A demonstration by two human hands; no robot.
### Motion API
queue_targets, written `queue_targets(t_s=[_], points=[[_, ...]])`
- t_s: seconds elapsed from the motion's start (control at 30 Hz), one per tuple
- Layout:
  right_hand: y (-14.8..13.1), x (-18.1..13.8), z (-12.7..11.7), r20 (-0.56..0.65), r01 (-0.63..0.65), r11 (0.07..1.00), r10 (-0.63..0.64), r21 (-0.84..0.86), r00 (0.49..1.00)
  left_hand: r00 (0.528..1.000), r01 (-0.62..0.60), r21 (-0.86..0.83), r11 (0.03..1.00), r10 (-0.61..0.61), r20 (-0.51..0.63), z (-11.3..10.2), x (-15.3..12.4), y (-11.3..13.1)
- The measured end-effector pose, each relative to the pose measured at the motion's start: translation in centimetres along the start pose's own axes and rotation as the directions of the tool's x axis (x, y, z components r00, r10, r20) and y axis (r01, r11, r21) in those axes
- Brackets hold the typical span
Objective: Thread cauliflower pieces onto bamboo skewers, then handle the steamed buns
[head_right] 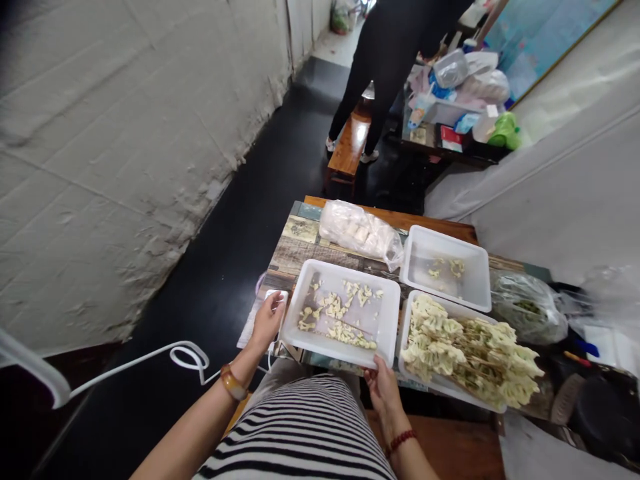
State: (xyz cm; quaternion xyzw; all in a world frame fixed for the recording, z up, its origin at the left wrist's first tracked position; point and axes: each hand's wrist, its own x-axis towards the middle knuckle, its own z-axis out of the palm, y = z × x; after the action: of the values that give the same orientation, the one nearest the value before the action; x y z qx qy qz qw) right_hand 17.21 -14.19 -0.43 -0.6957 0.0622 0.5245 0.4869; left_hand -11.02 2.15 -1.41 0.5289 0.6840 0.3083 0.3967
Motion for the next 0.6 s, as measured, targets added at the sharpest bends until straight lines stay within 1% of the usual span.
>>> queue_targets(t_s=[0.07, 0.13, 0.2, 0.23, 0.3, 0.43, 0.5, 0.6], points=[[-0.3, 0.0, -0.2, 0.011, 0.001, 1.0, -0.001, -0.025, 1.0, 0.996, -0.022, 0.108, 0.994, 0.031, -0.086, -0.5, 0.1, -0.7], [-0.7, 0.0, -0.3, 0.025, 0.001, 0.998, 0.0, -0.057, 1.0, 0.988, -0.022, 0.241, 0.97, 0.059, -0.145, -1.0, -0.1, -1.6], [-1.3, -0.1, -0.3, 0.037, 0.006, 0.996, -0.002, -0.089, 0.999, 0.986, 0.012, 0.358, 0.934, 0.049, -0.161, -1.3, -0.5, -2.6], [-1.6, -0.2, -0.2, 0.042, 0.01, 0.995, -0.006, -0.103, 0.999, 0.988, 0.032, 0.385, 0.923, 0.028, -0.151, -1.4, -0.8, -3.1], [-2.2, -0.5, 0.1, 0.046, 0.026, 0.992, -0.02, -0.123, 0.999, 0.993, 0.053, 0.402, 0.914, -0.004, -0.122, -1.3, -1.2, -4.0], [-3.6, -1.5, 1.1, 0.051, 0.081, 0.987, -0.074, -0.137, 0.996, 0.995, 0.035, 0.397, 0.917, 0.006, -0.101, -0.8, -1.1, -5.1], [-4.6, -1.9, 1.6, 0.062, 0.11, 0.984, -0.102, -0.143, 0.993, 0.992, 0.033, 0.404, 0.914, 0.02, -0.125, -0.7, -0.4, -5.1], [-6.4, -2.4, 2.0, 0.083, 0.147, 0.978, -0.135, -0.151, 0.987, 0.991, 0.003, 0.405, 0.914, 0.051, -0.124, -0.5, 0.6, -4.0]])
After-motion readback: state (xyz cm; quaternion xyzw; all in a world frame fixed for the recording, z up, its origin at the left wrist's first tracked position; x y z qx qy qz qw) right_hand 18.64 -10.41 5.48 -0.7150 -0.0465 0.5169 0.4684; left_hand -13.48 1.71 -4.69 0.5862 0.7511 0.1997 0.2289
